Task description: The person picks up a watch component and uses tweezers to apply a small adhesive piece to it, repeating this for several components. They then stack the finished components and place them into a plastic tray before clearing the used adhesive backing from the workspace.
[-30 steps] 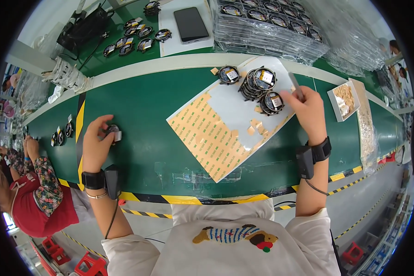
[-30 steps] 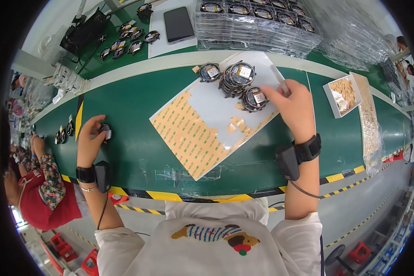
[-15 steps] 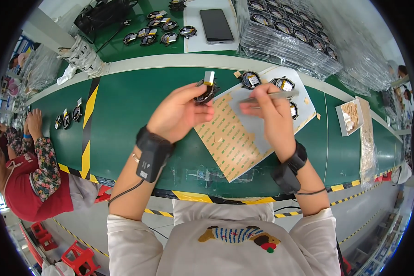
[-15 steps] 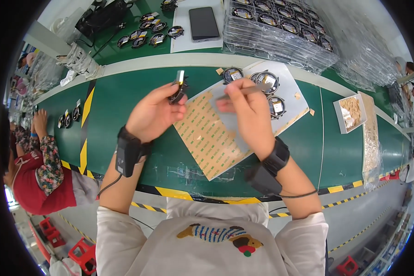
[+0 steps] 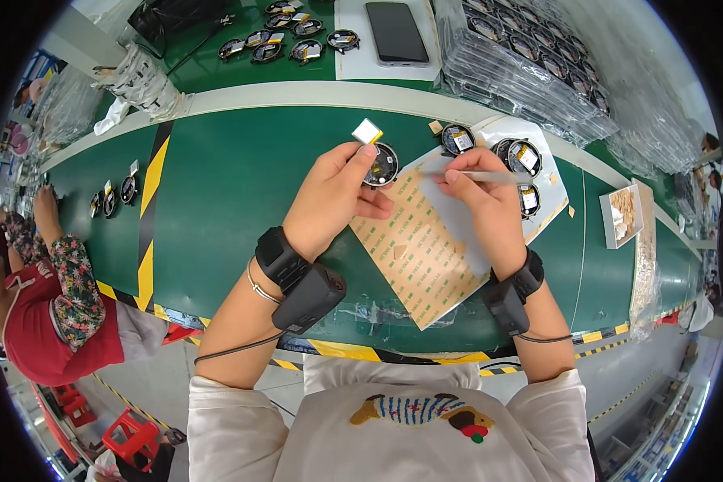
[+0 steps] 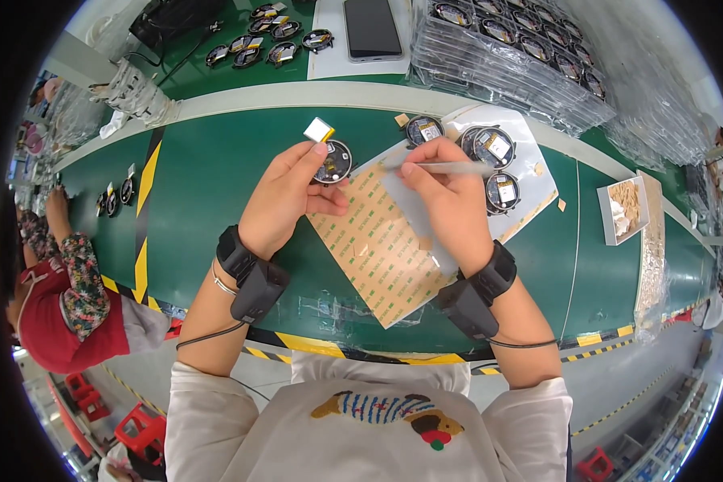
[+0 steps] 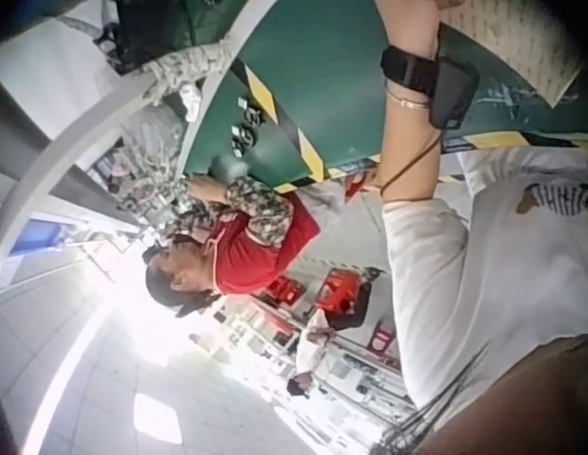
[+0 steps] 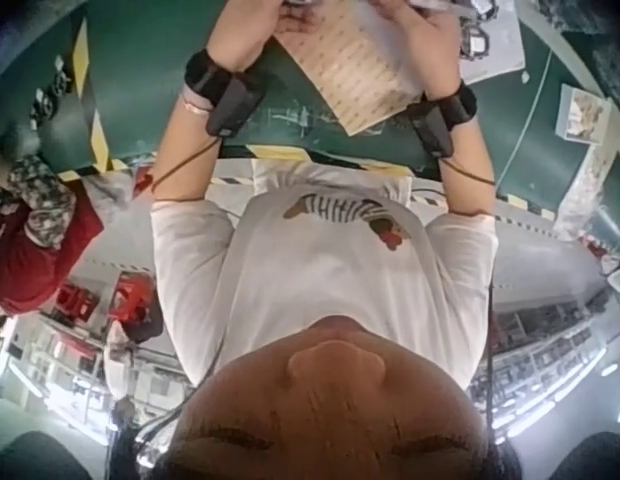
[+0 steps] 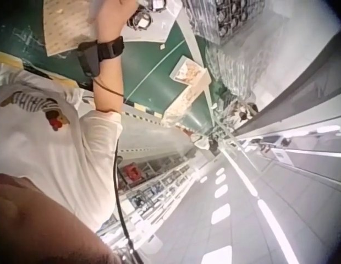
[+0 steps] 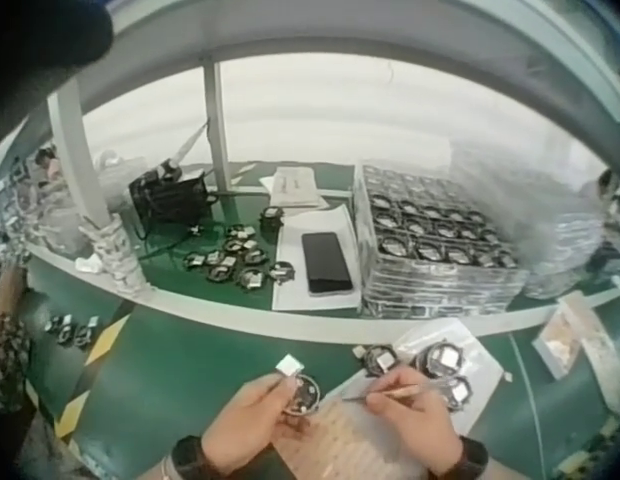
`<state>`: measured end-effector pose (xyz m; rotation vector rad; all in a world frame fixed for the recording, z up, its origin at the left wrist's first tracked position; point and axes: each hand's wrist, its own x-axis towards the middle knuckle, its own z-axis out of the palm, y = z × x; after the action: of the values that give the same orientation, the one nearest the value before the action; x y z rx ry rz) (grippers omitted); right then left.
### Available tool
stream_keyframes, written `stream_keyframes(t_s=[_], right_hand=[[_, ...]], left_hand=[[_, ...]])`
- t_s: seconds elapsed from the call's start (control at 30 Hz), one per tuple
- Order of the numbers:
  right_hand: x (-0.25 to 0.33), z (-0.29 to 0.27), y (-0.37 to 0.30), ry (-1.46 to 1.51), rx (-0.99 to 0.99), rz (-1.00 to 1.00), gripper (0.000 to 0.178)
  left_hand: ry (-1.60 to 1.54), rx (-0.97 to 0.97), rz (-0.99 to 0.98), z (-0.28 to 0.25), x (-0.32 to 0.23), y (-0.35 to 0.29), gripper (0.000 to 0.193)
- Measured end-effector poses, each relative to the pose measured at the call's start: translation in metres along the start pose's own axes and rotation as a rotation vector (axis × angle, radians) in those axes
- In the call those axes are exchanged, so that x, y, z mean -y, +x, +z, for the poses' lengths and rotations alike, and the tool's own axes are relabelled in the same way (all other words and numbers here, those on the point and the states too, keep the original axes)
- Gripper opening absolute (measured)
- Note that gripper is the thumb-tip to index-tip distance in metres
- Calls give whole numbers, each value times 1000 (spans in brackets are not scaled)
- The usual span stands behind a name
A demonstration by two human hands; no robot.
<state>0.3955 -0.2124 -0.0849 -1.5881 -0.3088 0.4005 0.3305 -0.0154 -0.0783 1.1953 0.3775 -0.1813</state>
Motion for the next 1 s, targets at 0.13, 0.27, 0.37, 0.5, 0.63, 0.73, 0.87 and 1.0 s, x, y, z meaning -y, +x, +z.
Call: stream_keyframes(t_s=[0.13, 0.27, 0.37, 0.5, 0.63, 0.73, 0.87, 1.0], right_hand=[[2, -1, 0, 4, 10, 55, 9], [0, 2, -3, 25, -30, -40, 8], [4, 0, -2, -20, 16, 24, 10], [2, -5, -1, 30, 40, 49, 11], [7, -10, -10, 237, -34, -11, 10], [14, -6, -19, 322, -46, -78, 9], [22, 4, -29, 355, 7, -113, 8], [21, 5, -31, 321, 46, -139, 8]], left_hand=[[10, 3, -22, 0, 1, 1, 28], [-4, 9, 0, 3, 2, 0, 25], [96, -18, -22, 6, 0, -1, 24], [127, -53, -35, 9, 0, -1, 26], [197, -13, 29, 4, 2, 0, 27], [42, 26, 25, 1, 5, -2, 28], [-162, 102, 9, 16, 5, -13, 30], [-152, 157, 33, 22, 6, -17, 31]])
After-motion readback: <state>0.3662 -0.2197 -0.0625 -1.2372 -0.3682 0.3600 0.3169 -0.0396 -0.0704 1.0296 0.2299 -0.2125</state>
